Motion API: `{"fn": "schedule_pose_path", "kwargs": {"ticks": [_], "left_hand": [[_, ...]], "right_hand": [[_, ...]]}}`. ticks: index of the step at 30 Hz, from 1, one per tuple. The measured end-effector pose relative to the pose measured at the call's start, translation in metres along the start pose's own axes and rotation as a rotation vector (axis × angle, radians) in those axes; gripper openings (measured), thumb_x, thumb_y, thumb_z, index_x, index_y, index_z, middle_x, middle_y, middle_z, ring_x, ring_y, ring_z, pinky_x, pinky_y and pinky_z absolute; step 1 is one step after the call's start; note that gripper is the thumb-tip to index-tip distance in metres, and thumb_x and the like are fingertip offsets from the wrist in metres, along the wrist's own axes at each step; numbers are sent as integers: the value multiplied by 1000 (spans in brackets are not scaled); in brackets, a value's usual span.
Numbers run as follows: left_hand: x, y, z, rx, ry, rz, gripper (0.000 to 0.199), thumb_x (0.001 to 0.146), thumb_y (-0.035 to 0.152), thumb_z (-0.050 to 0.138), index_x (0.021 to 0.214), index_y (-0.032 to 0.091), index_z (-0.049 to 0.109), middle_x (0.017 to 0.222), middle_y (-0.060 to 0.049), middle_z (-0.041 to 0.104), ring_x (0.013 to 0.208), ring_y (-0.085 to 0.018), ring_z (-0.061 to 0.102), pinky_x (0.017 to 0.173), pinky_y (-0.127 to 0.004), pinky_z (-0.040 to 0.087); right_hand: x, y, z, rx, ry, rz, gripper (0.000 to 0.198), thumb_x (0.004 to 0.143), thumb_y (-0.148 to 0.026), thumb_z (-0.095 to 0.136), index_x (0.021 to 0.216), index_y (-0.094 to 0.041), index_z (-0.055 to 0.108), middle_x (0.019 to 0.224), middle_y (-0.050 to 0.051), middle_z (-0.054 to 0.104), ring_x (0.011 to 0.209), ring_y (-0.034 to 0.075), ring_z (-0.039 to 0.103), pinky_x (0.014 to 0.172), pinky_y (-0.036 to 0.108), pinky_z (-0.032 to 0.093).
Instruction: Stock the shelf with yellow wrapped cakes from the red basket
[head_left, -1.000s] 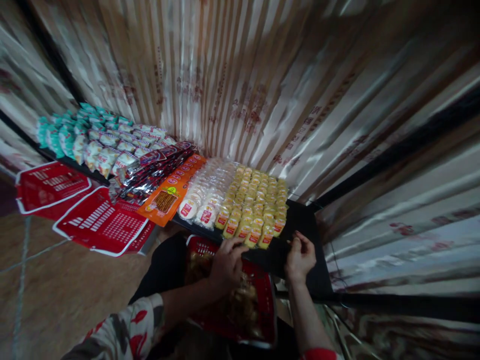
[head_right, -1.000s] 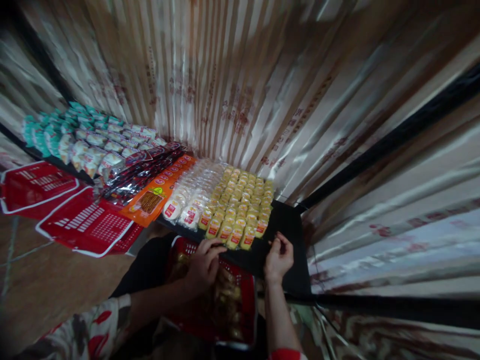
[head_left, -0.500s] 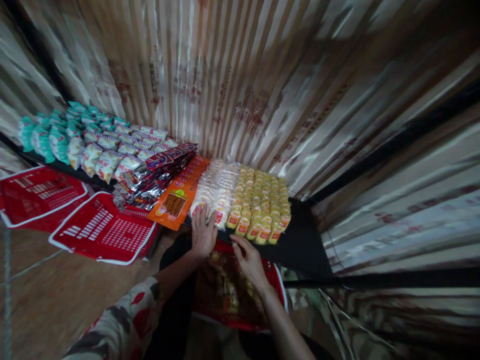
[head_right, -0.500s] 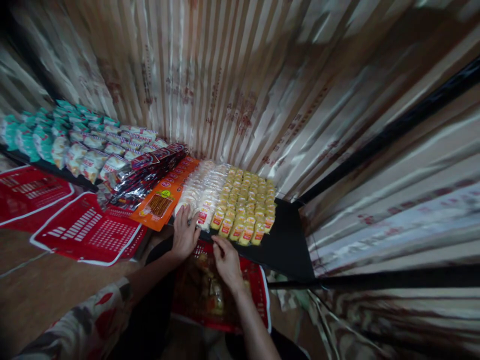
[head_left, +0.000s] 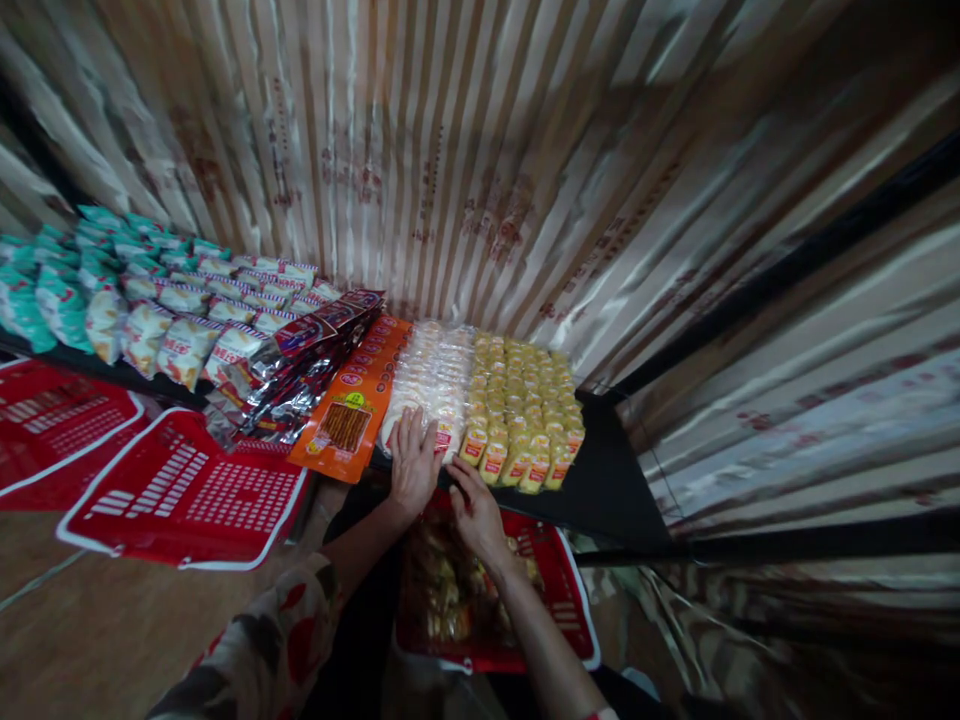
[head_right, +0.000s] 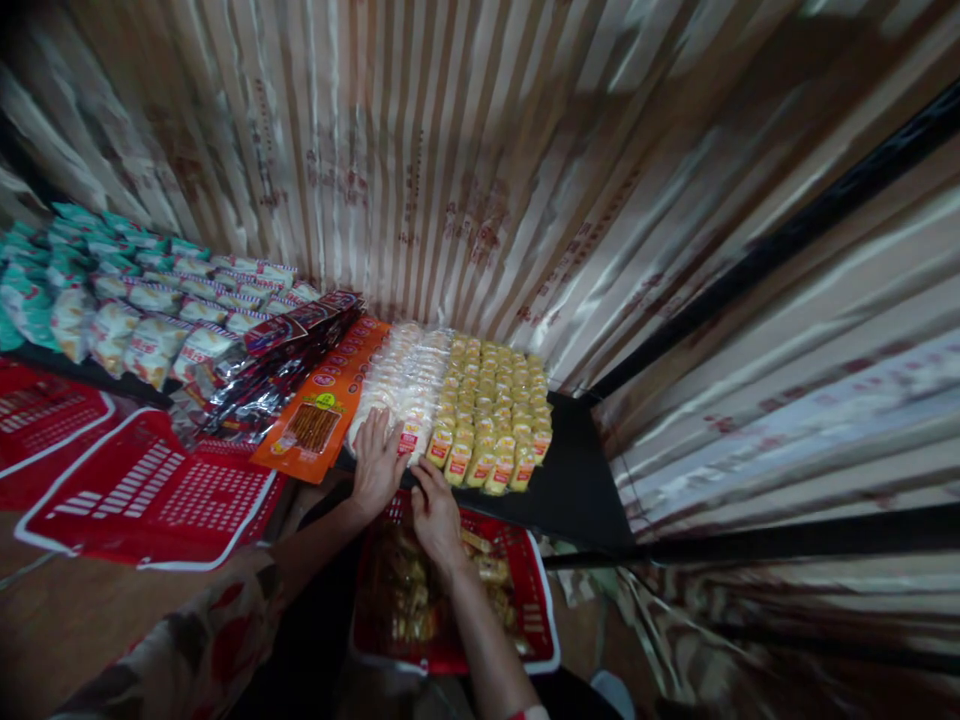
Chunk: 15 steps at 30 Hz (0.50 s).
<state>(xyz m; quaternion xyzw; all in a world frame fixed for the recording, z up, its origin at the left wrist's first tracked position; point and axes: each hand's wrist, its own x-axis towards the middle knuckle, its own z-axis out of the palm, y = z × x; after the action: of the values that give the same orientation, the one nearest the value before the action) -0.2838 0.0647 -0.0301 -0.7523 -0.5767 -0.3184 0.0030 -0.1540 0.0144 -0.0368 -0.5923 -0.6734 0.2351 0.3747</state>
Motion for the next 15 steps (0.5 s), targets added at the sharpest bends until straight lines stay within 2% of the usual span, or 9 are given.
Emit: {"fn": "schedule_pose_path", "kwargs": {"ticks": [10, 15], "left_hand": [[5, 0, 5, 4, 79, -57, 46, 81, 30, 58, 126, 22, 50, 140, -15, 39, 134, -34, 24, 105, -54, 27], [4, 2, 11, -11, 98, 16, 40, 84, 24, 52, 123, 19, 52, 140, -14, 40, 135, -33, 22, 106, -53, 26]], "right_hand": [[2, 1, 12, -111, 93, -41, 35, 79, -16, 45, 108, -19, 64, 125, 11, 55, 117, 22, 50, 101, 41, 41], [1, 0, 13, -102, 99, -49, 35, 79, -15, 44, 108, -20, 64, 127, 10, 54, 117, 22, 50, 100, 40, 41]]}}
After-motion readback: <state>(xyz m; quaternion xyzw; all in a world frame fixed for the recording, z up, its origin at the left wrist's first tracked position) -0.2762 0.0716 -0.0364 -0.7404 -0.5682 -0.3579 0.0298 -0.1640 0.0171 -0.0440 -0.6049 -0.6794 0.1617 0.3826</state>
